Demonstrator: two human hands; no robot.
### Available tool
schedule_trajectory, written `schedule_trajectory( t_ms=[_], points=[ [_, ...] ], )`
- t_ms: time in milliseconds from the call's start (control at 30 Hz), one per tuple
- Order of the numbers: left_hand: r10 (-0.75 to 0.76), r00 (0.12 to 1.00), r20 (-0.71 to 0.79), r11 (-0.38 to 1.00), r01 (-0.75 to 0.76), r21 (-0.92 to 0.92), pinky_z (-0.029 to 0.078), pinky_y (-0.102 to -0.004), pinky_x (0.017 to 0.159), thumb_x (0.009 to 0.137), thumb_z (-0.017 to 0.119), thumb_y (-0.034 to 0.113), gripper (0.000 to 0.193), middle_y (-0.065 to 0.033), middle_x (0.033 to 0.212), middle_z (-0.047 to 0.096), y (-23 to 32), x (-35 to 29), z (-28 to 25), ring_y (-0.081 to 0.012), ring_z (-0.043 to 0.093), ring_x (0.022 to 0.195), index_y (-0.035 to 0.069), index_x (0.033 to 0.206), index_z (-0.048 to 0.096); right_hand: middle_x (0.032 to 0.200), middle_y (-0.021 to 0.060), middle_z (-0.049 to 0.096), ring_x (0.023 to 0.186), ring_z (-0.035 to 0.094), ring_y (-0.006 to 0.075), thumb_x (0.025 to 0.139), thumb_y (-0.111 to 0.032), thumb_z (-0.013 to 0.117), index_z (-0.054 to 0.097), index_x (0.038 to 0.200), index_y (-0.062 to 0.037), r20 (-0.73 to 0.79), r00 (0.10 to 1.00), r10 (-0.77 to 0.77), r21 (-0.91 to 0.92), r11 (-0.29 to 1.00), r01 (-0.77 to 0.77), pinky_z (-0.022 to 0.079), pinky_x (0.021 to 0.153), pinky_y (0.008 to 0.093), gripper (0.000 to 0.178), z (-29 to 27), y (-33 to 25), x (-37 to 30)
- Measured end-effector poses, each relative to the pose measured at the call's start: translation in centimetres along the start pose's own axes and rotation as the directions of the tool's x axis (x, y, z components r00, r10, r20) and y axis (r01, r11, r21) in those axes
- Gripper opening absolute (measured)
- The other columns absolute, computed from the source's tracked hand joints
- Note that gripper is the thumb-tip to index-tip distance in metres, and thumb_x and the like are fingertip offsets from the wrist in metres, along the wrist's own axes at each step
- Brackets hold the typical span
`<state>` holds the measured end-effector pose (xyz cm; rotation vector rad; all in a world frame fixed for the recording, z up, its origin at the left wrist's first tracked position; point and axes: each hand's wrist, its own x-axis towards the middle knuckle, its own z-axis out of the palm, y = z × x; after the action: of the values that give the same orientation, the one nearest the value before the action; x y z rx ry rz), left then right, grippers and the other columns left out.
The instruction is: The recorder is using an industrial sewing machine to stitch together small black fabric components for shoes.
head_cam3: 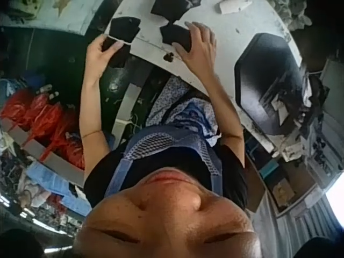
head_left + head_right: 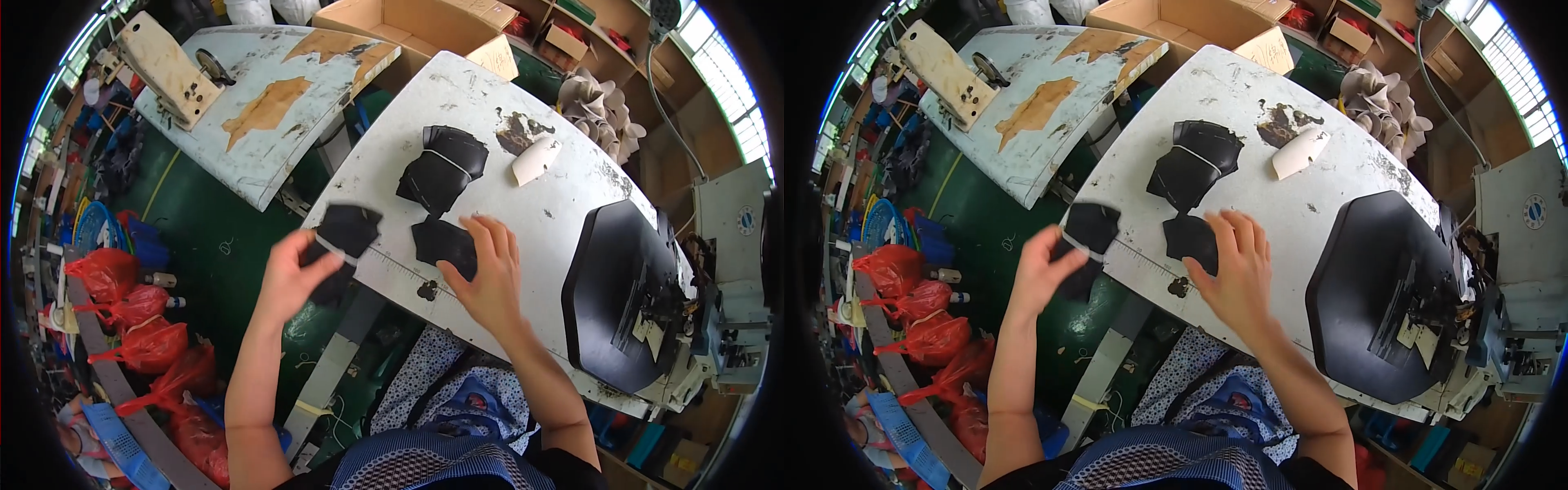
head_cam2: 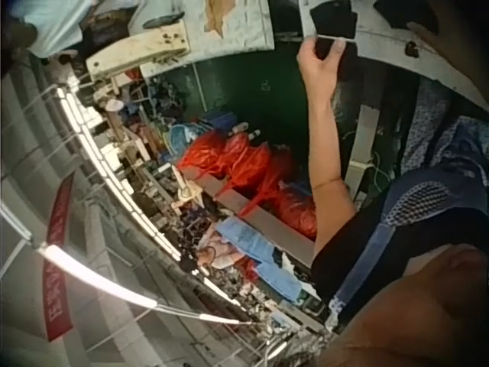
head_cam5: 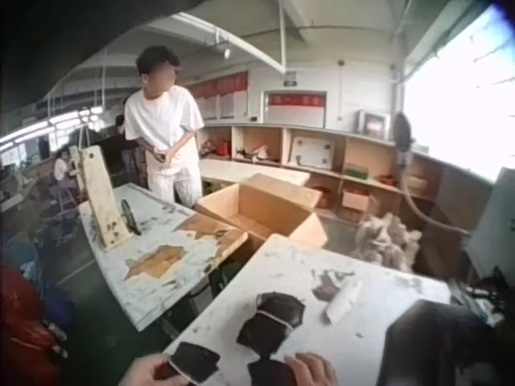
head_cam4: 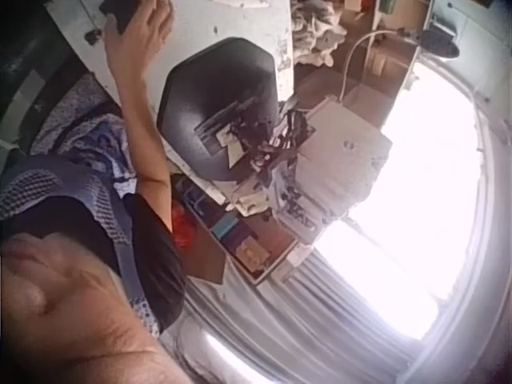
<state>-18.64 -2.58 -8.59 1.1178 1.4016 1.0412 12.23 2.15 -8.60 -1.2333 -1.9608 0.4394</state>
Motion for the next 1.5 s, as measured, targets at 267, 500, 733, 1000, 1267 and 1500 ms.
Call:
schedule_trajectory(
  t_ms=[267,500,733,1000,1267,1500],
  points=[
    [0.569,0.822,0.003,0.456,-0.319,0.831,0.047,-0.0455,0.112,0.092,0.083,0.017,0.043,-0.0139,0.142,0.062,-0.5,8.5,2.7,-0.0362,0.058,0.133,0.005,0.128,0.064,0.104,0.0183,0.072,0.1,0.068,0.0384,0.086,-0.026,0.086,0.065,0.118,-0.0015,0.333,0.86,0.387,-0.13,0.922,-0.365,0.054,0.093,0.0464,0.046,-2.2,6.4,-0.5],
    [0.408,0.91,0.079,0.403,-0.257,0.878,0.041,-0.0491,0.119,0.086,0.088,0.046,0.079,-0.0268,0.142,0.06,3.6,16.3,10.3,-0.0407,0.048,0.145,-0.004,0.139,0.058,0.114,0.0179,0.073,0.102,0.071,0.0252,0.094,-0.027,0.082,0.066,0.13,0.0005,-0.264,0.926,0.269,-0.587,0.718,-0.375,0.056,0.09,0.0357,0.048,-7.9,11.6,2.4],
    [0.319,0.927,0.196,0.71,-0.371,0.598,0.05,-0.0464,0.111,0.084,0.09,0.041,0.076,-0.0205,0.139,0.061,3.2,11.2,14.6,-0.0407,0.062,0.13,0.007,0.14,0.051,0.135,0.0168,0.063,0.11,0.068,0.0196,0.108,-0.018,0.068,0.042,0.156,-0.0019,0.382,0.773,0.506,0.646,0.452,-0.615,0.06,0.087,0.0335,0.057,-3.4,5.3,0.9],
    [0.451,0.85,0.272,0.755,-0.526,0.391,0.052,-0.0444,0.105,0.087,0.087,0.023,0.057,-0.0133,0.133,0.056,3.3,8.0,14.8,-0.0353,0.064,0.122,0.009,0.133,0.056,0.126,0.016,0.062,0.104,0.069,0.0183,0.096,-0.013,0.078,0.042,0.154,-0.0002,0.316,0.769,0.556,0.731,0.374,-0.571,0.059,0.08,0.0309,0.069,-0.8,5.7,1.1],
    [0.22,0.972,0.081,0.974,-0.213,-0.083,0.053,-0.0363,0.102,0.095,0.072,0.006,0.046,-0.0152,0.133,0.061,0.0,8.5,13.5,-0.0222,0.063,0.119,0.003,0.136,0.052,0.119,0.0071,0.073,0.1,0.068,0.0143,0.097,0.0,0.063,0.058,0.149,-0.0082,0.202,0.655,0.729,0.509,0.493,-0.706,0.057,0.08,0.0295,0.052,-6.3,5.7,-2.6],
    [-0.049,0.967,0.251,0.936,0.132,-0.325,0.051,-0.0336,0.106,0.087,0.07,-0.002,0.073,-0.0136,0.137,0.062,0.5,3.1,12.6,-0.0195,0.062,0.121,-0.005,0.154,0.042,0.117,0.0092,0.074,0.104,0.07,0.0178,0.097,0.0,0.066,0.066,0.139,-0.0055,-0.221,0.948,0.23,-0.137,0.955,-0.264,0.059,0.079,0.0302,0.042,-6.5,5.3,-12.1]
  ],
)
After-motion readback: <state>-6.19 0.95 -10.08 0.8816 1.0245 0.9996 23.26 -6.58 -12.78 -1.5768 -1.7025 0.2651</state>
